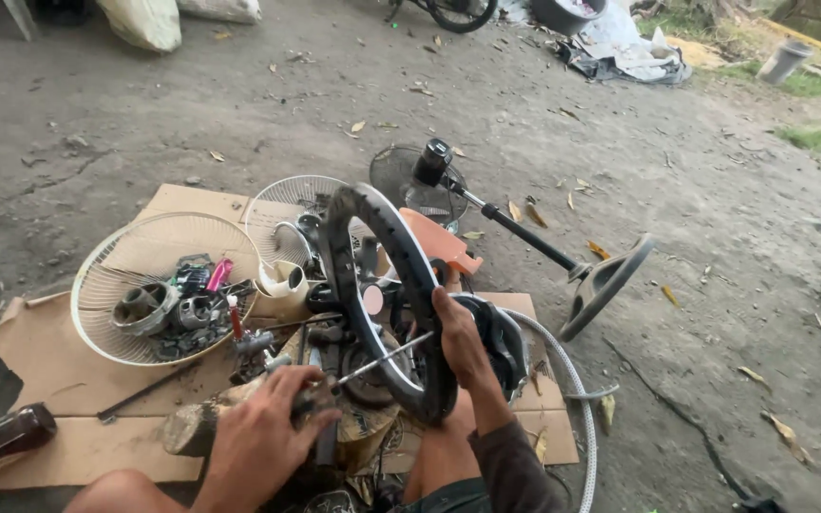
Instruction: Repairing a fan by fitting a circular rim onto the motor housing using a tool for alignment
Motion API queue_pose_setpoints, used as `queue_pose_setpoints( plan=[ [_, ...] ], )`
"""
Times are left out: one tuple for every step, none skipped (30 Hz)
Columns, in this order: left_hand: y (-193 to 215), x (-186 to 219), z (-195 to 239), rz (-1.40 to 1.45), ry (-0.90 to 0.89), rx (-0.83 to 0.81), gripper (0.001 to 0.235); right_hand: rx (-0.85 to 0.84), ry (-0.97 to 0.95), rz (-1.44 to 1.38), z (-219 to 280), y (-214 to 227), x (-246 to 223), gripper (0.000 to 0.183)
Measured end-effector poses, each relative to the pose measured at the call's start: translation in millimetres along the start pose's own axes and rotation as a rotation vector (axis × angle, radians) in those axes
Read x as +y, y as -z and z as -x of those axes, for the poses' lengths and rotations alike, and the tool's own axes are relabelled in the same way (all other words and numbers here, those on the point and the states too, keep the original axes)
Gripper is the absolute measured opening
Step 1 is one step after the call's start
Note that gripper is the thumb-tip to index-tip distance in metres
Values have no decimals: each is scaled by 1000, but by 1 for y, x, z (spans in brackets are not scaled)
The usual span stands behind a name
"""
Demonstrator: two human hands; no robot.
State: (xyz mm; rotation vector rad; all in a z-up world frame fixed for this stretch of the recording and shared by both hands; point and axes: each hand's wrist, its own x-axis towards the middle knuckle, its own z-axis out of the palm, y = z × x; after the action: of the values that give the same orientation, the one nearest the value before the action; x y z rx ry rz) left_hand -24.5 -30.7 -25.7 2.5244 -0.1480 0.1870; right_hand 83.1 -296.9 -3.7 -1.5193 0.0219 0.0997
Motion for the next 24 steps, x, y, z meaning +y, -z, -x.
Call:
queue_pose_setpoints(
  plan=[
    [-3,-7,-1,4,-22,0,53,30,-57,3,2,-6,-15,57],
    [4,-9,-3,2,-22,-6,53,34,-62,-1,-3,-10,-19,57],
    [12,-11,-7,-9,-63,78,44,1,-66,76,-9,-14,-23,57],
    [21,-13,-15,-21,-111,167,35,-30,-61,151,-19,-19,-30,58],
    [27,-3,-9,-24,-118,167,35,-25,-57,147,-25,-19,-20,58],
    [35,7,-9,-88,-76,237,35,-29,-37,173,-36,-19,-14,56],
    [42,18,-8,-149,-33,308,36,-32,-17,200,-47,-19,-9,55],
    [33,10,-8,-150,-49,323,36,-26,4,199,-51,-18,-3,55],
    [25,2,-9,-149,-7,308,37,-30,53,296,-56,-18,3,55],
    [17,-6,-11,-150,32,297,39,-30,106,392,-62,-18,9,56],
    [11,-13,-16,-152,13,314,39,-21,130,389,-55,-23,-3,56],
    [3,-19,-17,-195,55,340,38,-35,38,248,-44,-27,-12,51],
    [-4,-26,-18,-237,98,366,38,-51,-52,106,-34,-31,-21,48],
    [-10,-25,-19,-235,96,376,38,-53,-42,109,-33,-32,-23,48],
    [-16,-25,-20,-257,123,407,29,-34,-35,173,-31,-33,-26,50],
    [-20,-25,-23,-282,145,442,31,-13,-24,233,-32,-35,-29,52],
    [-27,-31,-28,-283,140,456,31,-15,-9,232,-37,-31,-26,52],
    [-34,-37,-32,-243,147,384,33,-2,-24,257,-42,-28,-23,53],
    [-41,-43,-37,-203,153,311,35,11,-39,283,-48,-25,-19,55],
    [-41,-49,-42,-204,145,319,35,14,-29,280,-45,-26,-24,55],
    [-41,-54,-47,-183,131,193,42,15,-61,246,-43,-26,-28,56],
    [-43,-59,-52,-160,116,64,49,17,-95,214,-40,-25,-32,56],
    [-46,-65,-56,-161,109,68,49,22,-88,212,-43,-23,-32,56],
    [-49,-71,-57,-160,28,122,44,18,-75,214,-43,-22,-30,56]
  ],
)
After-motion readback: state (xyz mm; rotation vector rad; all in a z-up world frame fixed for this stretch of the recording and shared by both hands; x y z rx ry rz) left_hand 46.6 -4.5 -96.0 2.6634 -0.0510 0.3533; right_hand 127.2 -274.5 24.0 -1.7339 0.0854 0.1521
